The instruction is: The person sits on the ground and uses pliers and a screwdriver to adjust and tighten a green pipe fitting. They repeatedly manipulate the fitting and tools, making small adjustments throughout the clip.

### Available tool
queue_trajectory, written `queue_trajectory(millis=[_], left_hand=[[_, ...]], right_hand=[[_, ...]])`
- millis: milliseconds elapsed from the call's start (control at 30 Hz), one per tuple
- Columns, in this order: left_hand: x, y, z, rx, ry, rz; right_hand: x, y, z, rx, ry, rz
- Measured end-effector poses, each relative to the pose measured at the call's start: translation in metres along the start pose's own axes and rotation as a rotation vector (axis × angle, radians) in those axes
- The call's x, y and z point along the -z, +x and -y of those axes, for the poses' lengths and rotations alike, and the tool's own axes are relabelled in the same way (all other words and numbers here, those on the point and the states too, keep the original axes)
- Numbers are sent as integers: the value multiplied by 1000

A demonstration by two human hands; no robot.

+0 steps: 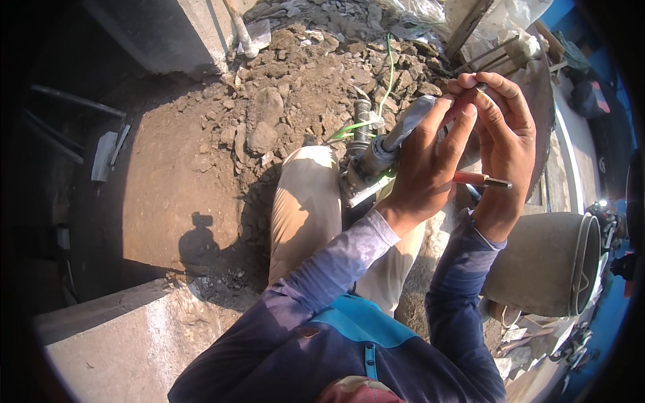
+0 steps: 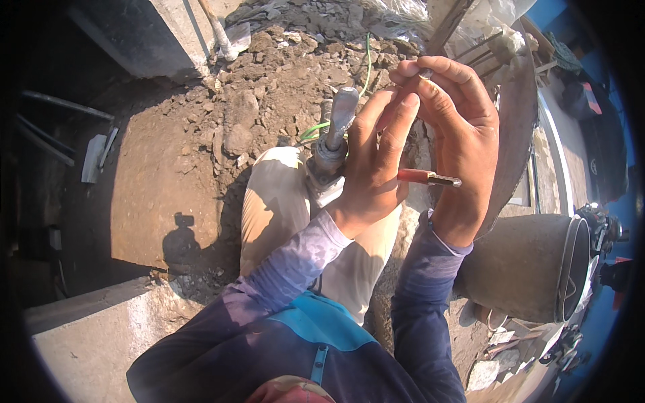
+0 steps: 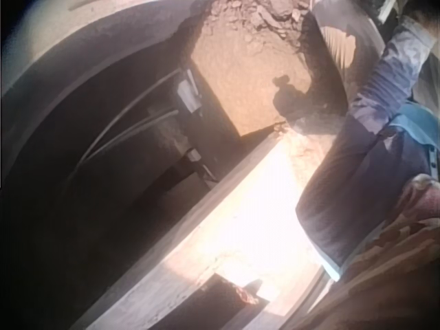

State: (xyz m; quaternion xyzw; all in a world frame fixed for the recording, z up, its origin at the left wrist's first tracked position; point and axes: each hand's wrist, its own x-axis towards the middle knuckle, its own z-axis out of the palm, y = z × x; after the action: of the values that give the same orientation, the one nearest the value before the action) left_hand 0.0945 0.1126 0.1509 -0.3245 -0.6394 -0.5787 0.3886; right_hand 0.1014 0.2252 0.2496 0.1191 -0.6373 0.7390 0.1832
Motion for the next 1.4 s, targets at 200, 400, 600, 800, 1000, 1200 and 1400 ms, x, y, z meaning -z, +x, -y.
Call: queue_trajectory(millis=[200,400,600,800,1000,1200,1400], left_hand=[[-5,-3,3,12,-10,-2],[-9,-2,-4,94,23,-24],[-3,10,-8,162,-10,55],[1,17,-2,43,-71,24],[-1,18,1,49,-67,22],[-1,15,3,63,-103,28],[1,14,5,3,-118,19]], right_hand=[[-3,1,3,-9,-39,-19],[2,1,1,14,-43,-8],[11,0,-1,-6,71,97],[-24,-24,-5,184,-60,91],[-45,-30,-5,149,4,-190],[-49,-27,-2,167,-110,-260],[-54,-32,-1,177,-168,-329]])
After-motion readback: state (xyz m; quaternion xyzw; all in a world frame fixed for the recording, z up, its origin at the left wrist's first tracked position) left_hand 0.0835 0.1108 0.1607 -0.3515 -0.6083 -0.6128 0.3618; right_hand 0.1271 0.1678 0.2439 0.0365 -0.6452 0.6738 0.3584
